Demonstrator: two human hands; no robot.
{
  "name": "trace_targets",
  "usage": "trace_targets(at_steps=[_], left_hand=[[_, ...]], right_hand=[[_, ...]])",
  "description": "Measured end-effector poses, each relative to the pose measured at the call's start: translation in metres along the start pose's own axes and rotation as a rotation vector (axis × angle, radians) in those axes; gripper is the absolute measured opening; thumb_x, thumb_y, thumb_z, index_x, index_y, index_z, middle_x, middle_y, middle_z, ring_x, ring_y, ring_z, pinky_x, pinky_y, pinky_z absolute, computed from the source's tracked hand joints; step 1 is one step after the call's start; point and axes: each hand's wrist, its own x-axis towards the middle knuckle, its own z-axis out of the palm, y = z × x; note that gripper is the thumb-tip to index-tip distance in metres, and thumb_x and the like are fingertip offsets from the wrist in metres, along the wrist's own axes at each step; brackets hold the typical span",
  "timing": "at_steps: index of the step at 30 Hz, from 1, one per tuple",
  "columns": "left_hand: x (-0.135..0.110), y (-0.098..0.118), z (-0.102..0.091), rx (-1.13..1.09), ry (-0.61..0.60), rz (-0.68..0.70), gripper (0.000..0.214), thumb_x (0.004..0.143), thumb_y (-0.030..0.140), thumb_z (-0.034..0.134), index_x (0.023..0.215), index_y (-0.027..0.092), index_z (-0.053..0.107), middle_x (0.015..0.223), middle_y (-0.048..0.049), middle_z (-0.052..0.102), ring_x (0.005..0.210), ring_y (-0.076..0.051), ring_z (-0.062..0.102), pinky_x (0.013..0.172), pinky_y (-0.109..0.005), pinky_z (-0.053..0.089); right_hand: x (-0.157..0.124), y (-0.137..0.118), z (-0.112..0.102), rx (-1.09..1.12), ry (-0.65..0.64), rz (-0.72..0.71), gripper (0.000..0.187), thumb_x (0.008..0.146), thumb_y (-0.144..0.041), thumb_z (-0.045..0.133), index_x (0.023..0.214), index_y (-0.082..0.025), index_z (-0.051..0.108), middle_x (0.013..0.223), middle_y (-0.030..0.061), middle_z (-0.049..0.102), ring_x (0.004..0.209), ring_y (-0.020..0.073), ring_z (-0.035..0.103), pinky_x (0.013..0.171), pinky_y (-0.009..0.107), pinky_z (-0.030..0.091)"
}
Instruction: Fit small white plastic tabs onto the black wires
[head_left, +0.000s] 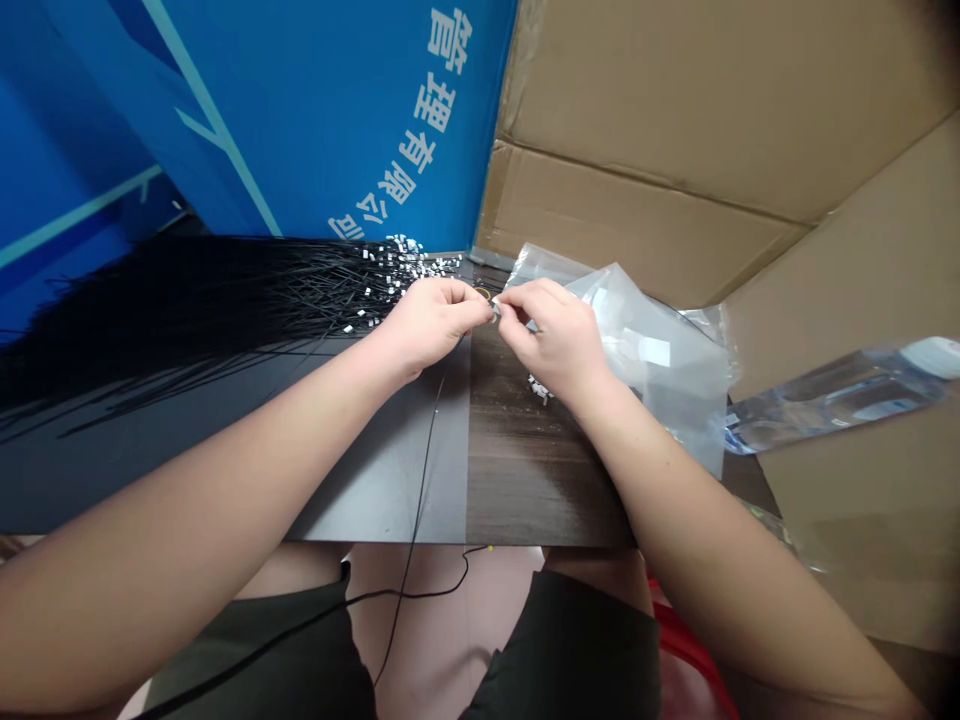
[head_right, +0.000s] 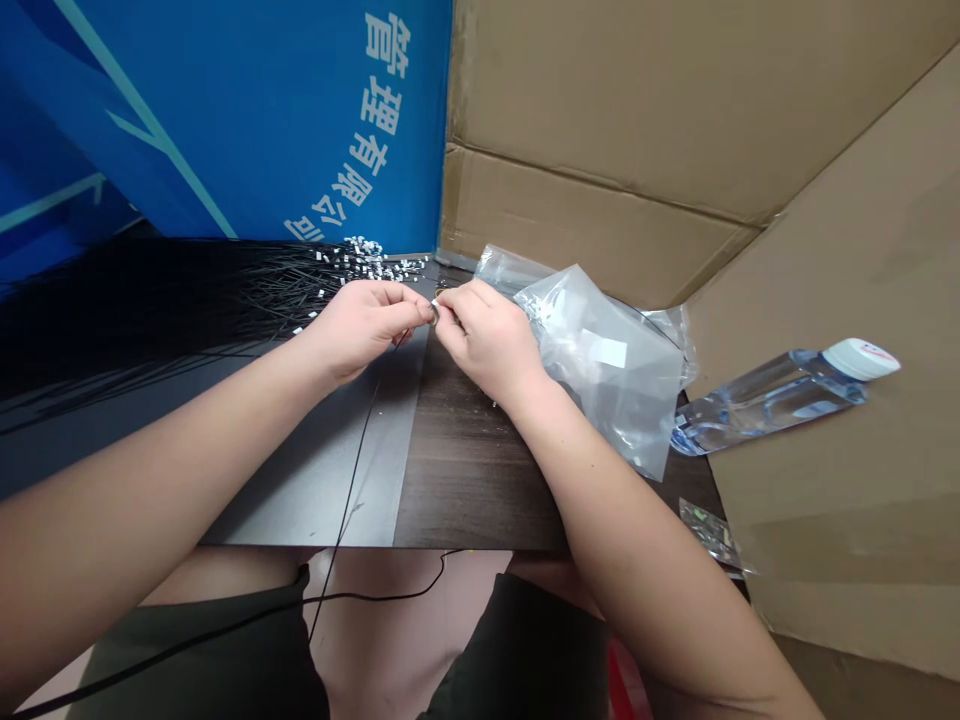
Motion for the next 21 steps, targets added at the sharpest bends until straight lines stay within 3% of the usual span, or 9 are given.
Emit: trace_targets(at_steps=[21], left_hand=[[-0.0010,-0.0002,0.0046,-0.116,0.023,-0.020,0.015,0.071,0.026,0.074,0.063,0.018,0.065,0.062,0.0009,0.058,0.060,-0.012,0.045,0.060,-0.031,0.034]], right_hand=[[-0.0022,-0.0020,0.0034,0.044,0.032,0.038,0.017,0.097,-0.018,0.057,0.089,-0.023,0.072,0.089,0.0055,0.079,0.081,0.0193,0.072,0.076,0.034,0.056]])
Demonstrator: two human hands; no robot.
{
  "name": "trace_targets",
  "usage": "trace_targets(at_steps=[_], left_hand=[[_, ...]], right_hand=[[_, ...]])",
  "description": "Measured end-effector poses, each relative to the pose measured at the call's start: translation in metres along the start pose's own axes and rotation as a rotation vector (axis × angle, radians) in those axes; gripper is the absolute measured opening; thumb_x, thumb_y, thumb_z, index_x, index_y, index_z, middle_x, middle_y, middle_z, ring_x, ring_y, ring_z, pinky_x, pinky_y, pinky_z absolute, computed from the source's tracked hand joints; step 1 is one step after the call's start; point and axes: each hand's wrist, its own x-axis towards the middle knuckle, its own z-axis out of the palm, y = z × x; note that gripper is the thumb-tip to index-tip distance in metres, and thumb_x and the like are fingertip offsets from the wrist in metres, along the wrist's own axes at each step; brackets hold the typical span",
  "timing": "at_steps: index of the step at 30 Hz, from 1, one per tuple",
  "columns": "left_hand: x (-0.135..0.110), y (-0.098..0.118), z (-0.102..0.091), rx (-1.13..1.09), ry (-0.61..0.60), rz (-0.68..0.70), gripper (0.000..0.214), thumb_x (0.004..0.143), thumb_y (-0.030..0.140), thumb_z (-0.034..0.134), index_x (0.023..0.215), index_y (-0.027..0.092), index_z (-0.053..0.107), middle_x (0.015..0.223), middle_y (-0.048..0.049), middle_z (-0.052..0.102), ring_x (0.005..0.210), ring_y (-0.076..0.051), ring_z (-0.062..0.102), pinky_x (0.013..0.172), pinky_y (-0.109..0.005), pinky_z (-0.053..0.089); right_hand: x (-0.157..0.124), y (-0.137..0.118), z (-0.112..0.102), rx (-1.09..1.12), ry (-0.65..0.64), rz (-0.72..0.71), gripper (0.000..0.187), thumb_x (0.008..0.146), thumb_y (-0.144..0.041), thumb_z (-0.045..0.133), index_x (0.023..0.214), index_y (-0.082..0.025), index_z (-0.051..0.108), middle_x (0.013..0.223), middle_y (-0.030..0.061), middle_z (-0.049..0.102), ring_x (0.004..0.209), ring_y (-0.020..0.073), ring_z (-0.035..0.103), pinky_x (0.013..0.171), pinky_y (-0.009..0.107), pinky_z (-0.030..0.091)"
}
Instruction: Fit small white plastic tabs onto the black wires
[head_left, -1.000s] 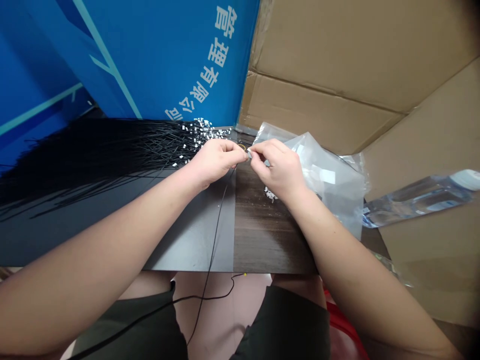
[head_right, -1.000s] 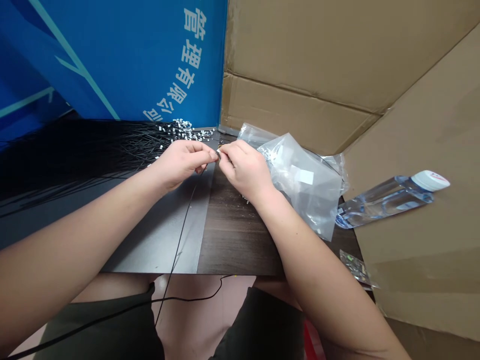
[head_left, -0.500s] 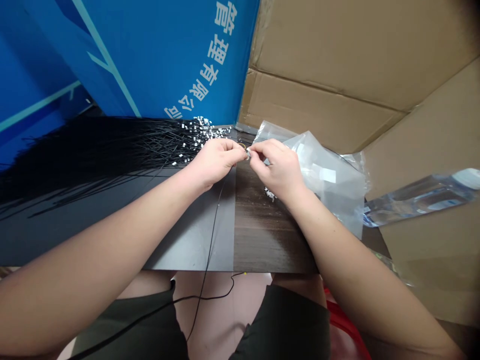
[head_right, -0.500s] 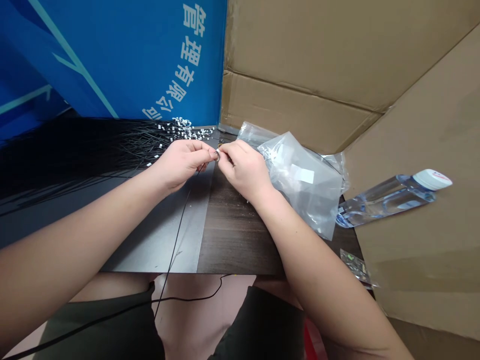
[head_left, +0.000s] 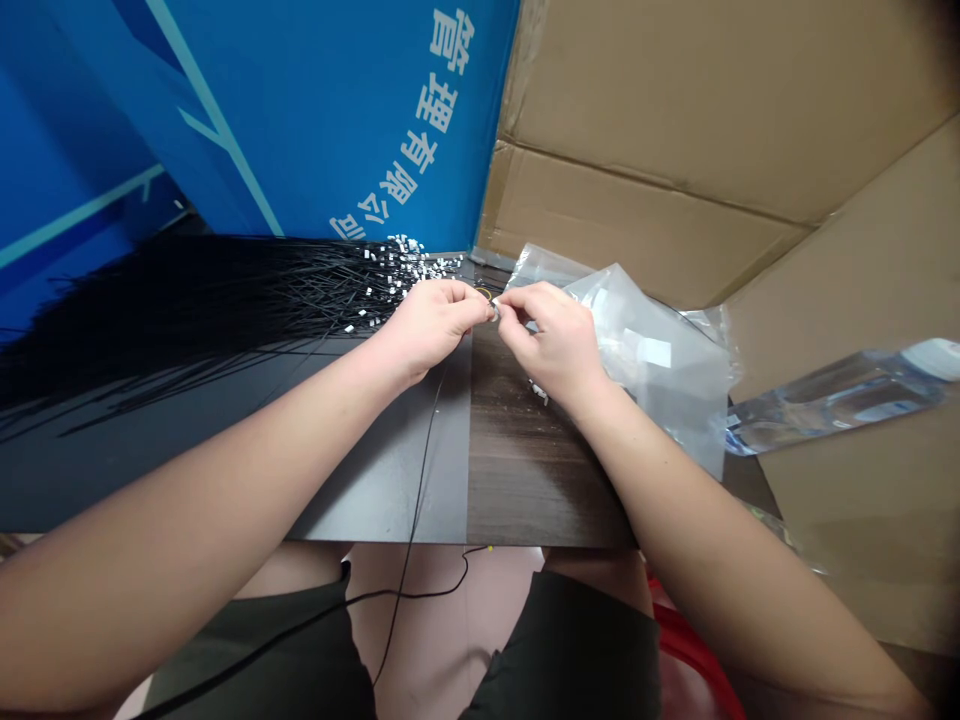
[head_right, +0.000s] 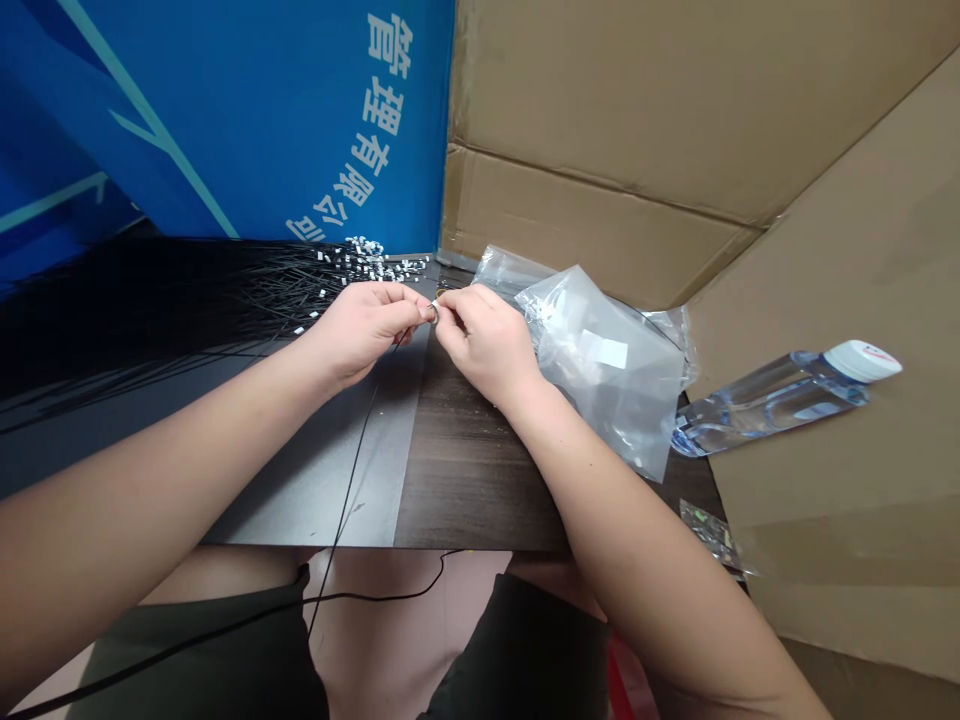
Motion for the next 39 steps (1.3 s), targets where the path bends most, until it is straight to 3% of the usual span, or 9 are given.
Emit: trace_targets(at_steps=[33,39], left_hand=[[-0.0029,0.0023,0.0024,0.062,0.028,0.039,0.018,0.077,0.028,0.072,0.065,0.018,0.064,0.061,0.0022,0.055,0.060,-0.012,0.044,0.061,-0.031,0.032],[-0.0035,0.0036,0.0034,0.065,0.021,0.047,0.018,0.079,0.027,0.069,0.065,0.018,0.062,0.060,0.0025,0.054,0.059,-0.011,0.044,0.060,-0.030,0.031]], right_hand=[[-0.0026,0.0007,0.0035,-0.003,0.038,-0.071,0.018,0.099,-0.015,0.056,0.092,-0.021,0.072,0.090,0.0069,0.079,0.085,0.0193,0.073,0.077,0.032,0.056],[-0.0029,0.0021,0.0049,-0.048,0.012,-0.026,0.017,0.100,-0.019,0.056,0.094,-0.022,0.072,0.093,0.0070,0.079,0.086,0.0201,0.072,0.078,0.034,0.057]])
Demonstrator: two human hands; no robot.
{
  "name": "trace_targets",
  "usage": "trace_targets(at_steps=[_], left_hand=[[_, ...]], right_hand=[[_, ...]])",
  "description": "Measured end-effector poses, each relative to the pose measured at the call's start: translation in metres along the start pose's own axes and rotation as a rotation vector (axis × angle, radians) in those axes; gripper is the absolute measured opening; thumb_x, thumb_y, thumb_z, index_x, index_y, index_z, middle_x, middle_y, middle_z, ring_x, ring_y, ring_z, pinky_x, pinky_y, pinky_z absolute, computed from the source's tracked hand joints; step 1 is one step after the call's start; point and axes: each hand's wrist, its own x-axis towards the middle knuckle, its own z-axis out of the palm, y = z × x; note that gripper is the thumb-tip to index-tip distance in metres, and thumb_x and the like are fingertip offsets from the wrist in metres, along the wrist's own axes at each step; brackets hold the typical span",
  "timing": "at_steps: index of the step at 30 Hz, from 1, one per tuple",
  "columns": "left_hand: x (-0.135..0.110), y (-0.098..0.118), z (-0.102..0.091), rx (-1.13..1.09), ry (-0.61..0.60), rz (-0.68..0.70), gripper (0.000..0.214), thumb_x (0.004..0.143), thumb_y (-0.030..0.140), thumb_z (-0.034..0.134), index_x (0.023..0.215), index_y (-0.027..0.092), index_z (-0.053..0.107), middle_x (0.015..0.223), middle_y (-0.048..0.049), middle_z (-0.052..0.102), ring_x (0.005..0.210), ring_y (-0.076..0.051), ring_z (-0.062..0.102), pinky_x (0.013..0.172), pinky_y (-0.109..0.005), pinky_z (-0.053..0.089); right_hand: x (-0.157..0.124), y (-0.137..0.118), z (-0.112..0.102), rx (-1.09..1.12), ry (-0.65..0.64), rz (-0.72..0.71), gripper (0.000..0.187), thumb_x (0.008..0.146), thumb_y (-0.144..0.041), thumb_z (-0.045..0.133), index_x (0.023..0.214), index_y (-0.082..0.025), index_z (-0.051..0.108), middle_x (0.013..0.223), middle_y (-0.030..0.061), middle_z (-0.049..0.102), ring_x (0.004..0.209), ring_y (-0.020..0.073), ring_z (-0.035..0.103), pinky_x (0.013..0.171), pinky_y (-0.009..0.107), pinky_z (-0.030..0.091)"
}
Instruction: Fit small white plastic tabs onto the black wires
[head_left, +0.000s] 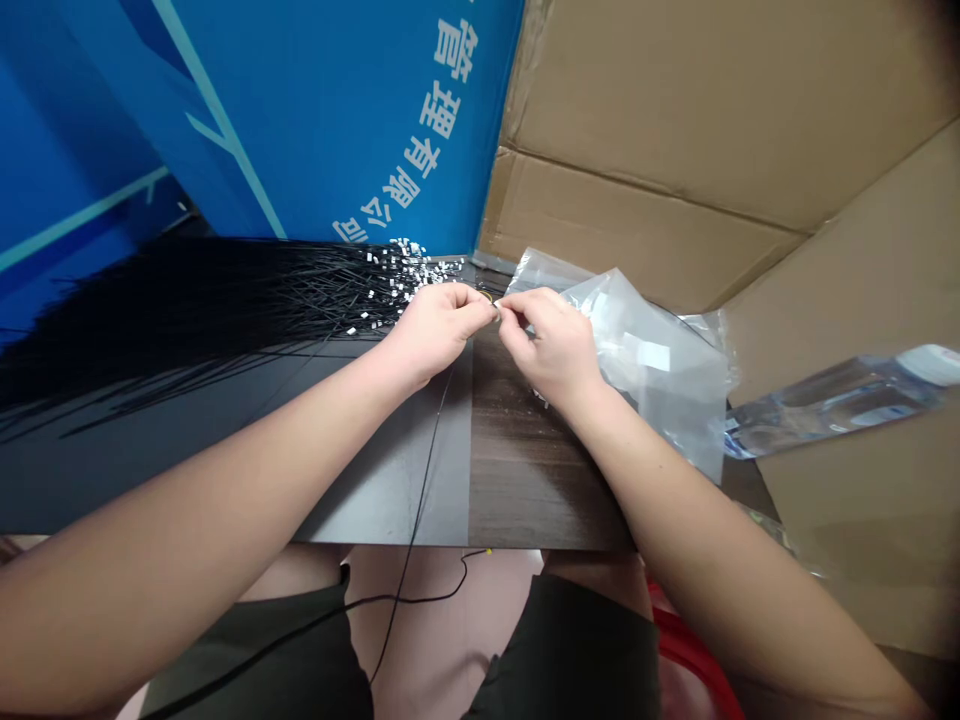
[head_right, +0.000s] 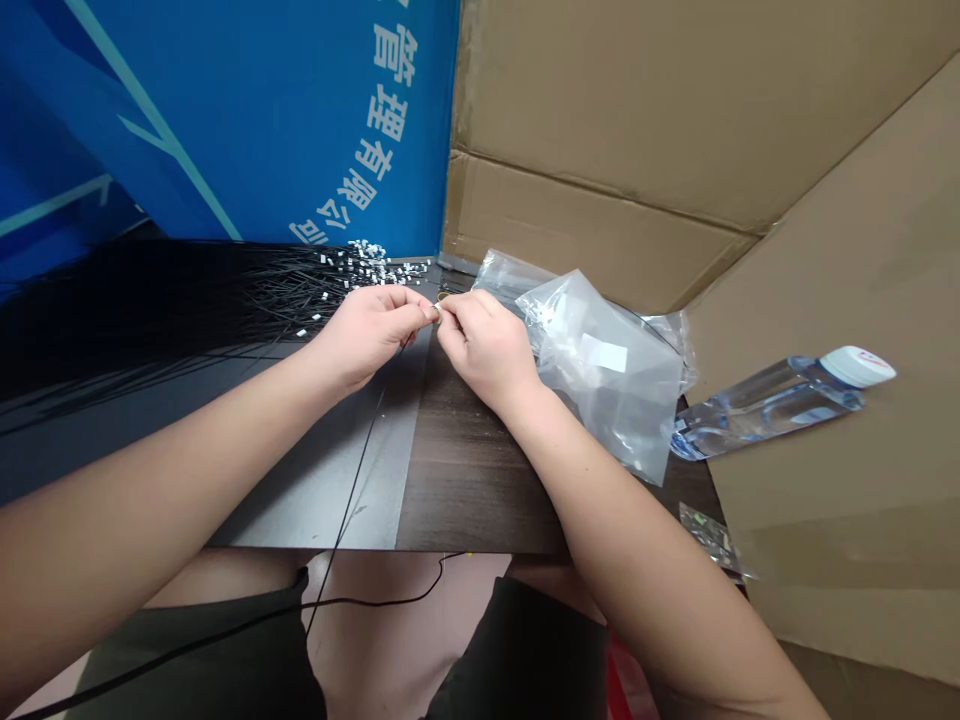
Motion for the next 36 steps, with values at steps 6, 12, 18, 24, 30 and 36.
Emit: trace_targets(at_steps=[6,12,18,24,30,36], left_hand=[[0.0020,-0.0024,-0.0018,-0.005,-0.016,0.013,0.019,0.079,0.030,0.071,0.066,0.018,0.064,0.061,0.0023,0.056,0.059,-0.012,0.045,0.061,-0.030,0.033],[0.0025,-0.0028,-0.0021,0.014,0.004,0.008,0.017,0.076,0.031,0.073,0.069,0.017,0.068,0.062,0.0023,0.058,0.062,-0.012,0.047,0.064,-0.030,0.035],[0.0021,-0.0033,-0.0015,-0.006,0.005,0.005,0.016,0.075,0.029,0.073,0.068,0.017,0.067,0.063,0.0023,0.058,0.062,-0.012,0.047,0.064,-0.030,0.035],[0.0016,-0.0027,-0.0007,-0.006,0.019,-0.003,0.015,0.074,0.029,0.073,0.068,0.017,0.067,0.065,0.0023,0.058,0.063,-0.012,0.046,0.065,-0.030,0.035],[0.0003,-0.0027,-0.0010,0.007,0.032,-0.004,0.015,0.075,0.027,0.073,0.067,0.017,0.066,0.064,0.0025,0.056,0.063,-0.012,0.045,0.063,-0.029,0.034],[-0.0008,0.0014,0.0005,-0.033,0.019,-0.011,0.015,0.077,0.024,0.071,0.066,0.017,0.064,0.062,0.0018,0.055,0.061,-0.011,0.047,0.061,-0.028,0.036]], right_hand=[[0.0011,0.0006,-0.0007,0.026,0.046,-0.014,0.017,0.099,-0.018,0.056,0.092,-0.022,0.071,0.092,0.0066,0.080,0.084,0.0197,0.073,0.077,0.034,0.057],[0.0007,-0.0022,-0.0015,0.031,0.025,0.009,0.017,0.099,-0.018,0.056,0.092,-0.021,0.071,0.092,0.0067,0.080,0.085,0.0196,0.073,0.077,0.034,0.057],[-0.0002,-0.0050,-0.0021,0.015,-0.015,0.041,0.017,0.099,-0.019,0.056,0.093,-0.022,0.072,0.095,0.0074,0.080,0.087,0.0202,0.073,0.079,0.035,0.057],[-0.0009,-0.0055,-0.0029,0.014,-0.029,0.037,0.018,0.100,-0.019,0.055,0.094,-0.021,0.071,0.096,0.0077,0.080,0.089,0.0203,0.073,0.081,0.035,0.057],[-0.0011,-0.0049,-0.0024,0.015,-0.036,-0.002,0.017,0.100,-0.018,0.055,0.095,-0.021,0.070,0.096,0.0076,0.079,0.090,0.0207,0.073,0.081,0.035,0.057],[0.0000,-0.0045,-0.0023,-0.001,-0.024,0.023,0.017,0.100,-0.019,0.055,0.094,-0.022,0.071,0.097,0.0073,0.079,0.089,0.0205,0.073,0.080,0.035,0.057]])
